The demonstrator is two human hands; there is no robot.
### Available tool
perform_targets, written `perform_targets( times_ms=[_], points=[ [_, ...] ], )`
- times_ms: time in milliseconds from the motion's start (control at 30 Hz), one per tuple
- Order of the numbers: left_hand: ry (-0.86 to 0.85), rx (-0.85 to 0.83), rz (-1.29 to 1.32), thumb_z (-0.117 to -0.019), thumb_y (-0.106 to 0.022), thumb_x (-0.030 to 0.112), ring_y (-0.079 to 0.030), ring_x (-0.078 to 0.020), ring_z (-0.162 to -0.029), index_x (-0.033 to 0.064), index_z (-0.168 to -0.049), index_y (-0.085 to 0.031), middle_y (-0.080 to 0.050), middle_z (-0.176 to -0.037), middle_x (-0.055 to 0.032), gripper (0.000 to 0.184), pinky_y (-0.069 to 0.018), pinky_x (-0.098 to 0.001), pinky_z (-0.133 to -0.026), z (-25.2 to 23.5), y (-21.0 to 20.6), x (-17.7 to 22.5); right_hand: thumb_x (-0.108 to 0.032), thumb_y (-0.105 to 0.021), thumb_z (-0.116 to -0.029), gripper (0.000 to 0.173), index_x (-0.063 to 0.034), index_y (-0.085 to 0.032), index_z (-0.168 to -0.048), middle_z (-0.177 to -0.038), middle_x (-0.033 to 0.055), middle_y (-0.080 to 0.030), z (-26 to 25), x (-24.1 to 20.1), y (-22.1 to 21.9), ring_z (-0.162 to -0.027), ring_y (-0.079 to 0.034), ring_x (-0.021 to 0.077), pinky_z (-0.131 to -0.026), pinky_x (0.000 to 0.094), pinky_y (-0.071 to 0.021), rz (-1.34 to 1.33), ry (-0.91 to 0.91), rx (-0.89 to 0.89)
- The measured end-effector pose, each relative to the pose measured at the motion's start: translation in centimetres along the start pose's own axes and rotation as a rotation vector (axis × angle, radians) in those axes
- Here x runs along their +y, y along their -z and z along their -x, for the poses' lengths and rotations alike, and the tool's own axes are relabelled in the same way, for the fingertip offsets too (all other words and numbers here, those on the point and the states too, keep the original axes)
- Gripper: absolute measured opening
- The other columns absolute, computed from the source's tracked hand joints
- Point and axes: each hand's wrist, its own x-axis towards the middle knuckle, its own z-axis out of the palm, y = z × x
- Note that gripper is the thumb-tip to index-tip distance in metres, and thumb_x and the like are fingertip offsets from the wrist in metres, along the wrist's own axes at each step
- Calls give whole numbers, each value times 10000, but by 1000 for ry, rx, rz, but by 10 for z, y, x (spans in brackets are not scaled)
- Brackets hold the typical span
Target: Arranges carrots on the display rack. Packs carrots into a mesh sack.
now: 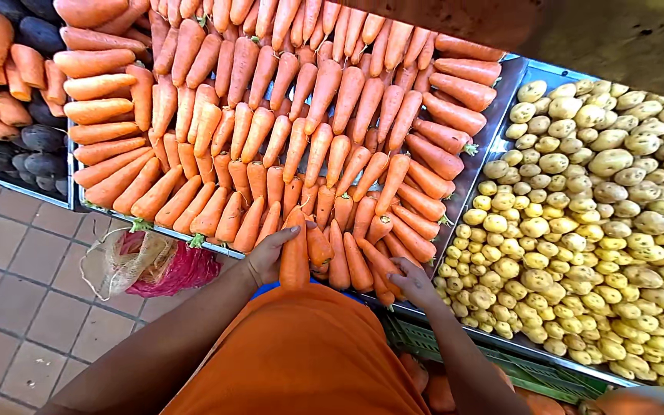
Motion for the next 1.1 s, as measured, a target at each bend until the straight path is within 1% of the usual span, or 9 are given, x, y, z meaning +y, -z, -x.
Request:
perform_targets(
  times_ms=[167, 333, 533, 633, 733, 833, 967, 1033, 1100],
  points=[
    [10, 19, 24, -942, -597, 464, -717, -251, -954, 178, -1326, -617, -703, -1124, -134, 479, -615, -456, -820, 2, 3, -1, -219, -596, -885, 398, -83, -665, -1253, -1084, 104, -713, -5, 16, -21, -977, -686, 211, -856, 453, -570, -406, 32, 111],
    [41, 36, 8, -939, -589, 470, -713, -259, -955, 186, -1313, -619, -704, -1117, -129, 471, -609, -469, -833, 3, 2, -2, -215, -544, -852, 461, -44, -618, -1275, -1071, 119, -699, -6, 35, -27, -952, -683, 209, -814, 409, -577, -627, 113, 173],
    [35, 64, -15, -979, -538, 422, -704, -261, -990, 181, -1331, -609, -694, -1146, -132, 433, -601, -478, -857, 4, -1, -2, -228, -652, -898, 468, -95, -612, -1346, -1177, 104, -708, 5, 14, -21, -1068, -683, 218, -922, 487, -561, -241, 52, 236],
    [31, 67, -18, -981, -524, 409, -701, -266, -989, 170, -1328, -608, -693, -1141, -137, 429, -597, -485, -863, 5, -1, -2, -260, -725, -879, 520, -84, -611, -1355, -1266, 137, -663, 15, 6, -28, -1189, -624, 301, -1014, 558, -506, 52, 73, 369],
    [30, 46, -25, -987, -518, 425, -703, -260, -996, 176, -1334, -603, -692, -1149, -133, 436, -598, -478, -866, 5, -1, -4, -280, -734, -880, 470, -60, -670, -1289, -1245, 160, -683, 24, 3, -46, -1232, -593, 383, -1076, 606, -419, 389, 172, 575],
    [31, 28, -13, -977, -536, 443, -698, -270, -1005, 178, -1342, -601, -688, -1154, -138, 455, -589, -497, -883, 5, 1, -5, -314, -724, -894, 417, -62, -697, -1224, -1222, 166, -687, 21, 7, -50, -1188, -609, 391, -1007, 588, -475, 434, 170, 612],
    [25, 12, -15, -967, -555, 443, -709, -261, -982, 175, -1332, -606, -694, -1142, -138, 456, -604, -468, -854, 7, 2, -6, -336, -763, -888, 426, -47, -711, -1197, -1328, 229, -619, 31, 0, -34, -1263, -559, 446, -1053, 626, -441, 424, 131, 586],
    [35, 26, -24, -957, -554, 440, -706, -260, -970, 179, -1322, -612, -695, -1131, -133, 453, -602, -465, -846, 9, 1, -3, -301, -760, -904, 355, -5, -697, -1089, -1097, 206, -678, 49, -14, -32, -1066, -640, 404, -915, 601, -517, 269, -42, 599],
    [36, 33, -23, -962, -544, 448, -712, -251, -946, 187, -1316, -616, -703, -1114, -124, 445, -608, -456, -823, 12, 2, -3, -394, -710, -951, 441, 2, -631, -1129, -994, 188, -681, 61, -23, -40, -909, -672, 341, -791, 564, -548, -71, -338, 402]
  ],
)
